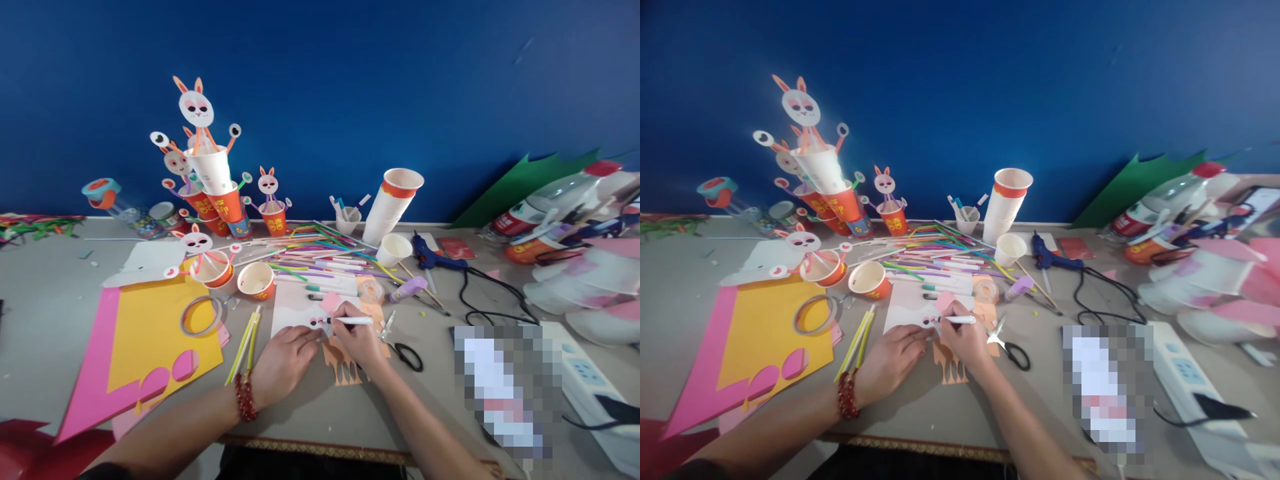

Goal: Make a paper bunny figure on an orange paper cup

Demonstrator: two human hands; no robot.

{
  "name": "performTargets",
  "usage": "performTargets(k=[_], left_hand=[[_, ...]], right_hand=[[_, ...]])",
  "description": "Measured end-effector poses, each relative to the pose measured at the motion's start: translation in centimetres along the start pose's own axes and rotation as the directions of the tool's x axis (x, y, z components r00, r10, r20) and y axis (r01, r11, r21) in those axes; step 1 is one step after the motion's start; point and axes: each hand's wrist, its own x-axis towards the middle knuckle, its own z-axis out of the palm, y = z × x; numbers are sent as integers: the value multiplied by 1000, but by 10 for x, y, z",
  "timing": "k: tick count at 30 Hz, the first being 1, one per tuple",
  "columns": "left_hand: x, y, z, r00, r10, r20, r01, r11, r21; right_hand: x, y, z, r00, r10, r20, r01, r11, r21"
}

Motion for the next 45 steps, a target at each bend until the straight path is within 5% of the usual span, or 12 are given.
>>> performTargets(k=[45], left_hand=[[1, 0, 0, 1000, 0, -17, 1, 1000, 30]], right_hand=[[-2, 2, 0, 1000, 0, -31, 0, 1000, 4]])
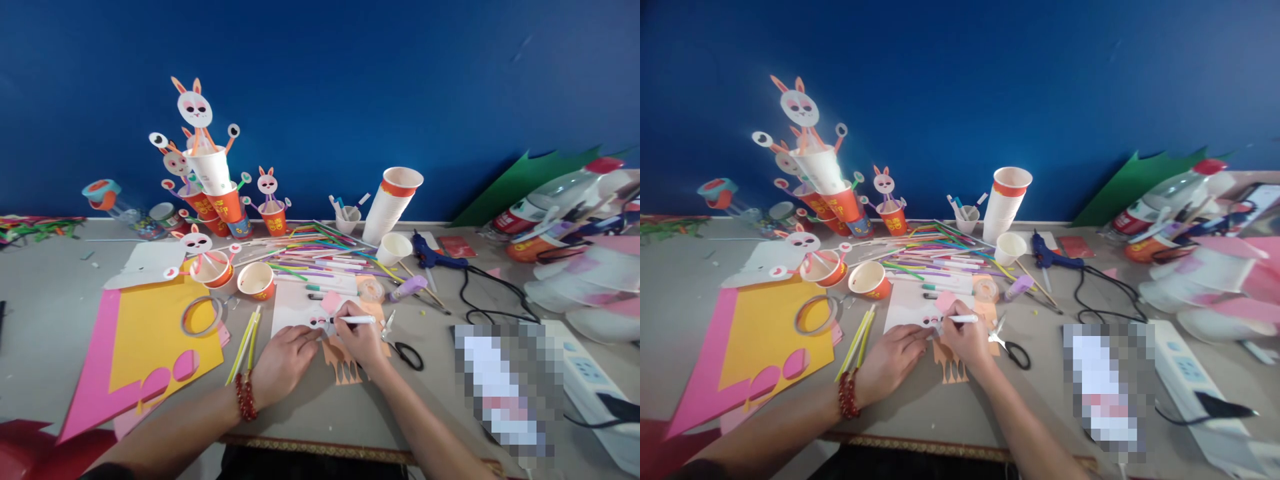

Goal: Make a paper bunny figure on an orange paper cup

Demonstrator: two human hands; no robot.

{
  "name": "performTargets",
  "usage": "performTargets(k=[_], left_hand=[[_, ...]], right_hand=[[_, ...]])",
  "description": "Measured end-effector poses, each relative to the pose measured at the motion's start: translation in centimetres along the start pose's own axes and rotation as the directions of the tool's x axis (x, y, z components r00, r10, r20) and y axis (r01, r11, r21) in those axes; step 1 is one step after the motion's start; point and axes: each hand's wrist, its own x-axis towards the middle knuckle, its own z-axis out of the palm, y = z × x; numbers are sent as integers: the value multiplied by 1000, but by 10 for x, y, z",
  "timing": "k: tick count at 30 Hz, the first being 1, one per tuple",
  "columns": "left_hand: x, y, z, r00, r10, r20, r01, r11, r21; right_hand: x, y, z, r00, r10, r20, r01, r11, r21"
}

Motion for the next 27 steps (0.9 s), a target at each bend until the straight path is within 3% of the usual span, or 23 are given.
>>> performTargets(k=[27], left_hand=[[1, -1, 0, 1000, 15, 6, -15, 1000, -7]], right_hand=[[1, -3, 1, 998, -9, 56, 10, 1000, -10]])
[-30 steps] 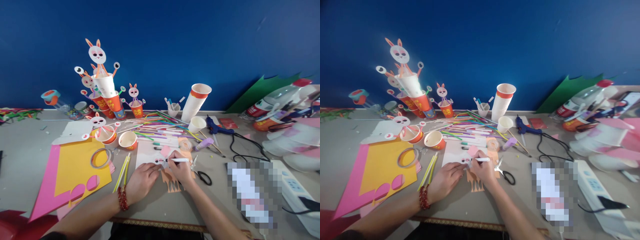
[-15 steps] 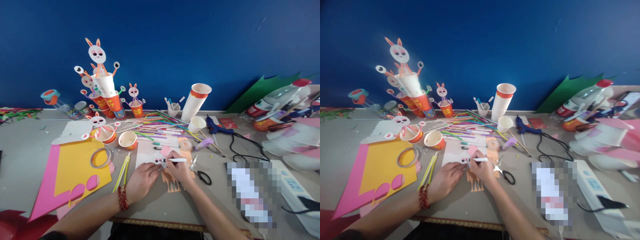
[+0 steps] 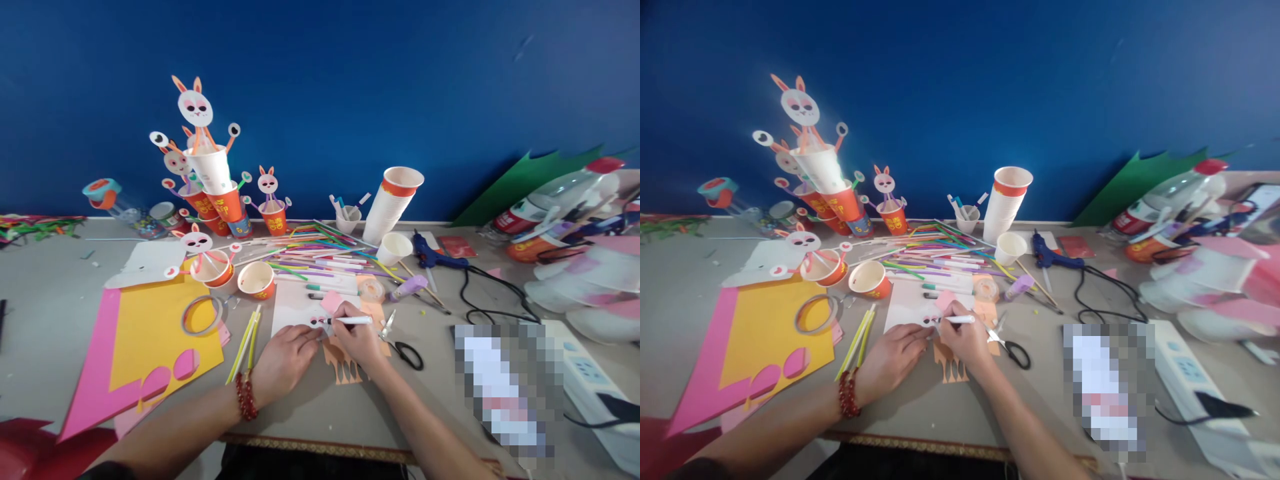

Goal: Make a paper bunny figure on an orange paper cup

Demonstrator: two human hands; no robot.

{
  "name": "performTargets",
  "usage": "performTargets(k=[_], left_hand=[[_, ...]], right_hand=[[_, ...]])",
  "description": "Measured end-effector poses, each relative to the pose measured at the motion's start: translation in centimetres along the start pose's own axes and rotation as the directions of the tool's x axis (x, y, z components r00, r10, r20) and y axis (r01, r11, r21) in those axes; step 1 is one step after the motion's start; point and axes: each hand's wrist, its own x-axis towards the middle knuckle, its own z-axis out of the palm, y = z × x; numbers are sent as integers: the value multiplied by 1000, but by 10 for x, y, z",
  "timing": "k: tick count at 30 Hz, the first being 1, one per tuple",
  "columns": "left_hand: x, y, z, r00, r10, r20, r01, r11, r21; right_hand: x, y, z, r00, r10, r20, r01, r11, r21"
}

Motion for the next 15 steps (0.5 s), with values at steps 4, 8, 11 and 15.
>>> performTargets(k=[4, 8, 11, 15], left_hand=[[0, 0, 0, 1000, 0, 3, 0, 1000, -4], [0, 0, 0, 1000, 0, -4, 0, 1000, -4], [0, 0, 1, 1000, 5, -17, -5, 1000, 3], [-1, -1, 1, 1000, 1, -11, -1, 1000, 1]], right_hand=[[0, -1, 0, 1000, -2, 6, 2, 1000, 6], [0, -1, 0, 1000, -10, 18, 10, 1000, 4], [-1, 0, 0, 1000, 6, 6, -6, 1000, 5], [-1, -1, 0, 1000, -2, 27, 2, 1000, -1]])
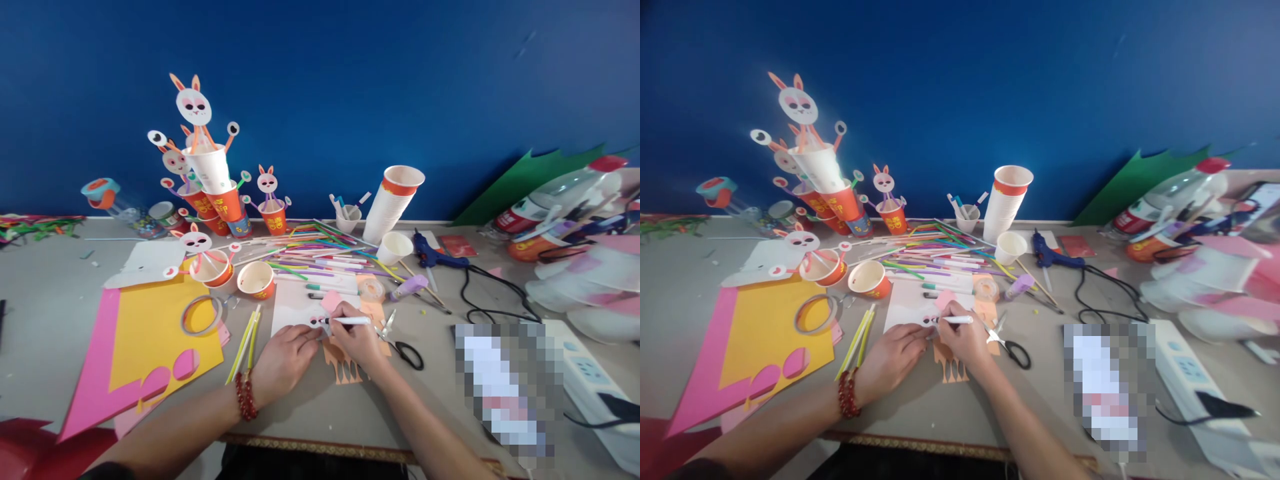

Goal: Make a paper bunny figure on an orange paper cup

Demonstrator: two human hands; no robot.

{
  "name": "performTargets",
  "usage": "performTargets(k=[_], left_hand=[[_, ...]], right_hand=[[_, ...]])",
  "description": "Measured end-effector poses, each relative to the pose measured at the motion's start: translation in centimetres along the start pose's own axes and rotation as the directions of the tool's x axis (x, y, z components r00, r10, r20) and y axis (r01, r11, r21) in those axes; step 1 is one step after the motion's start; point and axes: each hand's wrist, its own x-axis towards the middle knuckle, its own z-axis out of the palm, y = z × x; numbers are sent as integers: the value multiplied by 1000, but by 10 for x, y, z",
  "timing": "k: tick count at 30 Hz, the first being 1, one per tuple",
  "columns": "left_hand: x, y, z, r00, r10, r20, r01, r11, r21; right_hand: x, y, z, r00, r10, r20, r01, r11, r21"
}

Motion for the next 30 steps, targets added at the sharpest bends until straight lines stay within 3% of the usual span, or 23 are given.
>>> performTargets(k=[30], left_hand=[[0, 1, -1, 1000, 5, -1, -5, 1000, 0]], right_hand=[[0, -1, -1, 1000, -10, 8, 10, 1000, -24]])
